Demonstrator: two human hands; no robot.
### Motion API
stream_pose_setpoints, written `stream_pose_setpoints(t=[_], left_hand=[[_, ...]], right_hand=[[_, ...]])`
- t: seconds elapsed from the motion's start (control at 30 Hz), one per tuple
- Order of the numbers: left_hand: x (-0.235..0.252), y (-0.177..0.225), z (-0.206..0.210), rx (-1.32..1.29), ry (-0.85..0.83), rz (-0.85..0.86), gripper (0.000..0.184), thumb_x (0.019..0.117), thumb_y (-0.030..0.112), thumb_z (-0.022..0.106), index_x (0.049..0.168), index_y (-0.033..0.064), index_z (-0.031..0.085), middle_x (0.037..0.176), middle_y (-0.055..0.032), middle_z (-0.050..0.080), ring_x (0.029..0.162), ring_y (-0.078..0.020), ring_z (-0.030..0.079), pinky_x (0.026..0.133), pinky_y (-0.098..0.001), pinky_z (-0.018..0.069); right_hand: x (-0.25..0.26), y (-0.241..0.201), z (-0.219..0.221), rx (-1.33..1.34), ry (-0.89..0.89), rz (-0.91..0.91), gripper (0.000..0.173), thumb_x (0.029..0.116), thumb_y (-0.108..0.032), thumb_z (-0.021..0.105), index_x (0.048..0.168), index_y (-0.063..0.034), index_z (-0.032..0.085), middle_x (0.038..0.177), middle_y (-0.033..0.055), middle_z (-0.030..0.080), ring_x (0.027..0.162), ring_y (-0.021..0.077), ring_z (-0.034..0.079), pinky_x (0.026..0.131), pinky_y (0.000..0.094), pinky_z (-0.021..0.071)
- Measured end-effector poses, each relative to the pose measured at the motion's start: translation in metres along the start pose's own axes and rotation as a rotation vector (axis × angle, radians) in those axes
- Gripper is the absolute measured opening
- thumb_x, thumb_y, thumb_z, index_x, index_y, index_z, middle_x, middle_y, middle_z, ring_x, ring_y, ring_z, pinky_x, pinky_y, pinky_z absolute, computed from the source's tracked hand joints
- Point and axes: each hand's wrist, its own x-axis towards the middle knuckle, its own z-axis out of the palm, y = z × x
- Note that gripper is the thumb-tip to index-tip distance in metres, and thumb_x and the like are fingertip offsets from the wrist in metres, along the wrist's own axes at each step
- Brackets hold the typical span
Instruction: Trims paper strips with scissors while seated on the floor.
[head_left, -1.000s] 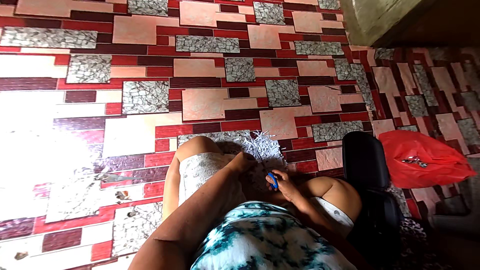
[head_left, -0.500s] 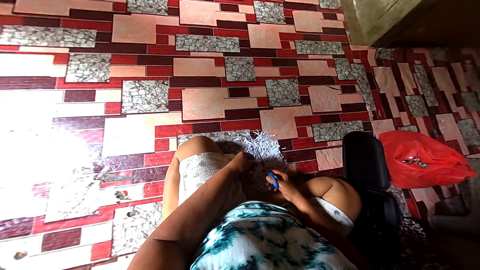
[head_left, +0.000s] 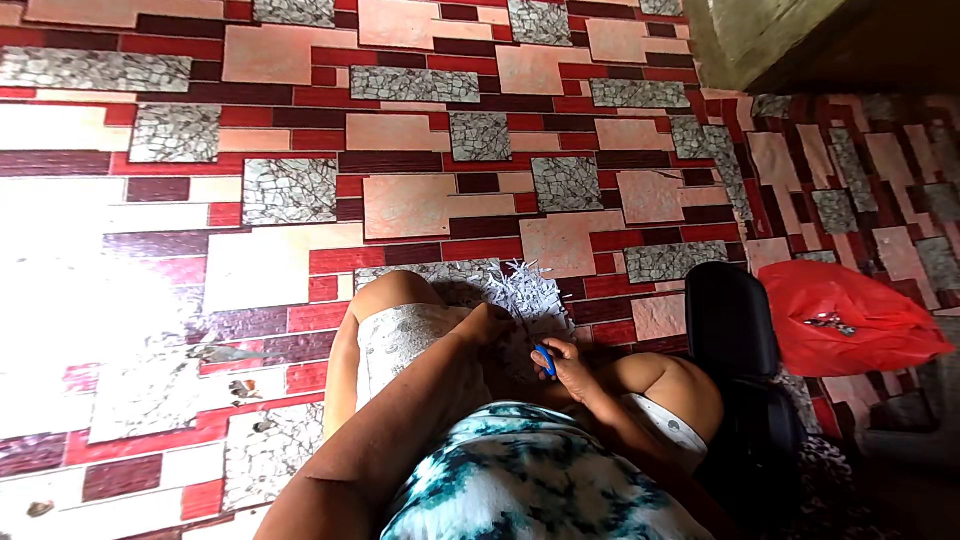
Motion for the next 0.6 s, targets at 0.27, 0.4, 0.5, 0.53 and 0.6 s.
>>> stream_pose_setpoints(t=[0.27, 0.4, 0.5, 0.53, 0.6], left_hand=[[-0.0015, 0.0024, 0.0002, -0.022, 0.025, -0.019, 0.02, 0.1066, 0.016, 0.056, 0.106, -0.0006, 0.067, 0.071, 0.0013, 0.063, 0.05, -0.0011, 0.049, 0.049, -0.0171, 0.042], [-0.0013, 0.0026, 0.0007, -0.041, 0.033, -0.033, 0.019, 0.1061, 0.016, 0.057, 0.105, -0.0007, 0.066, 0.07, 0.0008, 0.063, 0.049, -0.0016, 0.049, 0.048, -0.0172, 0.0417], [-0.0008, 0.0019, 0.0004, -0.036, 0.023, -0.027, 0.019, 0.1059, 0.017, 0.058, 0.103, -0.0002, 0.066, 0.069, 0.0013, 0.062, 0.048, -0.0013, 0.049, 0.047, -0.017, 0.0414], [-0.001, 0.0024, 0.0005, -0.034, 0.023, -0.028, 0.02, 0.1059, 0.018, 0.058, 0.103, -0.0001, 0.066, 0.069, 0.0015, 0.062, 0.048, -0.001, 0.049, 0.047, -0.0168, 0.0414], [-0.0013, 0.0034, 0.001, -0.026, 0.024, -0.028, 0.02, 0.1061, 0.018, 0.057, 0.105, -0.0001, 0.066, 0.07, 0.0017, 0.063, 0.049, -0.0009, 0.05, 0.048, -0.0166, 0.0418]], right_hand=[[-0.0002, -0.0007, -0.0001, 0.006, 0.012, 0.029, 0.02, 0.0976, -0.009, 0.064, 0.113, 0.0035, 0.062, 0.076, 0.001, 0.067, 0.062, 0.0065, 0.063, 0.056, 0.0207, 0.0522], [-0.0004, 0.0007, -0.0012, 0.033, -0.042, 0.064, 0.021, 0.0987, -0.013, 0.061, 0.114, 0.0008, 0.06, 0.079, -0.0002, 0.067, 0.064, 0.0057, 0.063, 0.056, 0.0197, 0.0505], [-0.0013, -0.0005, 0.0, 0.028, -0.049, 0.059, 0.022, 0.0983, -0.012, 0.063, 0.115, 0.0017, 0.06, 0.08, 0.0005, 0.067, 0.064, 0.0058, 0.063, 0.057, 0.0199, 0.051], [-0.0011, -0.0004, 0.0004, 0.027, -0.045, 0.053, 0.023, 0.098, -0.012, 0.063, 0.115, 0.0021, 0.06, 0.08, 0.0009, 0.067, 0.064, 0.006, 0.063, 0.057, 0.0201, 0.0512], [-0.0005, -0.0003, 0.001, 0.016, -0.034, 0.042, 0.023, 0.0976, -0.012, 0.064, 0.115, 0.0027, 0.06, 0.08, 0.0009, 0.067, 0.064, 0.0058, 0.063, 0.056, 0.02, 0.0511]])
